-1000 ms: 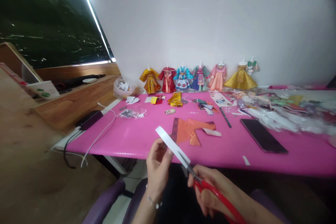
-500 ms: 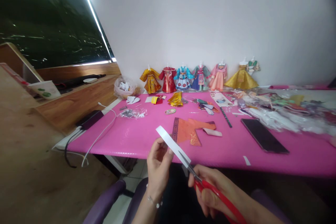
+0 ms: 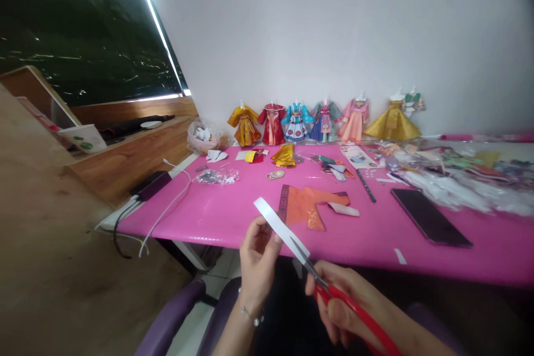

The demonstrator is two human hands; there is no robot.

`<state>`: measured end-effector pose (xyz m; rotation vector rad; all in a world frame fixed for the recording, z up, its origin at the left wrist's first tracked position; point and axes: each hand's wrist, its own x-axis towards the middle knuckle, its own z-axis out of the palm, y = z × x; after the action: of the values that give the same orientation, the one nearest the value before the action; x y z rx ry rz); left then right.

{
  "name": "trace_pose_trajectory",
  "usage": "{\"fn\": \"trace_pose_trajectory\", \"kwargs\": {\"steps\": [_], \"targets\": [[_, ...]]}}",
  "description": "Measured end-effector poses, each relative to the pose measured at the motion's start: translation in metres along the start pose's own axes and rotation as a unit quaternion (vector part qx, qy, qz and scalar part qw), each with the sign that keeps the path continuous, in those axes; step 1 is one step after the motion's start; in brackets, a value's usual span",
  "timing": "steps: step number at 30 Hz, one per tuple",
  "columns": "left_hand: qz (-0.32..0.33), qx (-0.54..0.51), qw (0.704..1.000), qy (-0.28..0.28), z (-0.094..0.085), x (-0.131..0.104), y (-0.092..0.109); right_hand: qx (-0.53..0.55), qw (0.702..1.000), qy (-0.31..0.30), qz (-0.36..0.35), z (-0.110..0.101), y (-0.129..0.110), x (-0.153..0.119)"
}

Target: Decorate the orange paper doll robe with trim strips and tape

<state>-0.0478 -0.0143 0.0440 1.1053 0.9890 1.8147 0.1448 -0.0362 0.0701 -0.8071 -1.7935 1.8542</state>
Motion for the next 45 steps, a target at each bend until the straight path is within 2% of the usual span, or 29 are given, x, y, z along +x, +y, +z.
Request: {"fn": "trace_pose_trajectory", "kwargs": {"steps": [13,18,28,35,41,45], "targets": [[-0.002,0.004,1.000,-0.001,0.002,0.001,0.003,0.001,1.000,0.008,0.012,0.000,0.002,-0.001],[-0.001,0.001,1.000,-0.011,0.002,0.002,0.004,0.016,0.999,-0.020,-0.044,-0.002,0.009,0.006],[-0.001,0.001,1.000,-0.011,0.001,0.001,0.002,0.023,0.999,-0.023,-0.043,-0.003,0.010,0.006],[-0.003,0.007,1.000,-0.004,0.001,0.001,0.002,0.013,0.999,-0.014,-0.028,-0.001,0.007,0.005],[-0.005,0.007,1.000,-0.005,0.000,0.000,0.003,0.031,0.998,0.003,0.045,0.001,-0.001,0.001],[-0.005,0.007,1.000,-0.007,-0.001,0.000,0.002,0.028,0.999,0.024,0.038,0.003,-0.002,-0.001]]}}
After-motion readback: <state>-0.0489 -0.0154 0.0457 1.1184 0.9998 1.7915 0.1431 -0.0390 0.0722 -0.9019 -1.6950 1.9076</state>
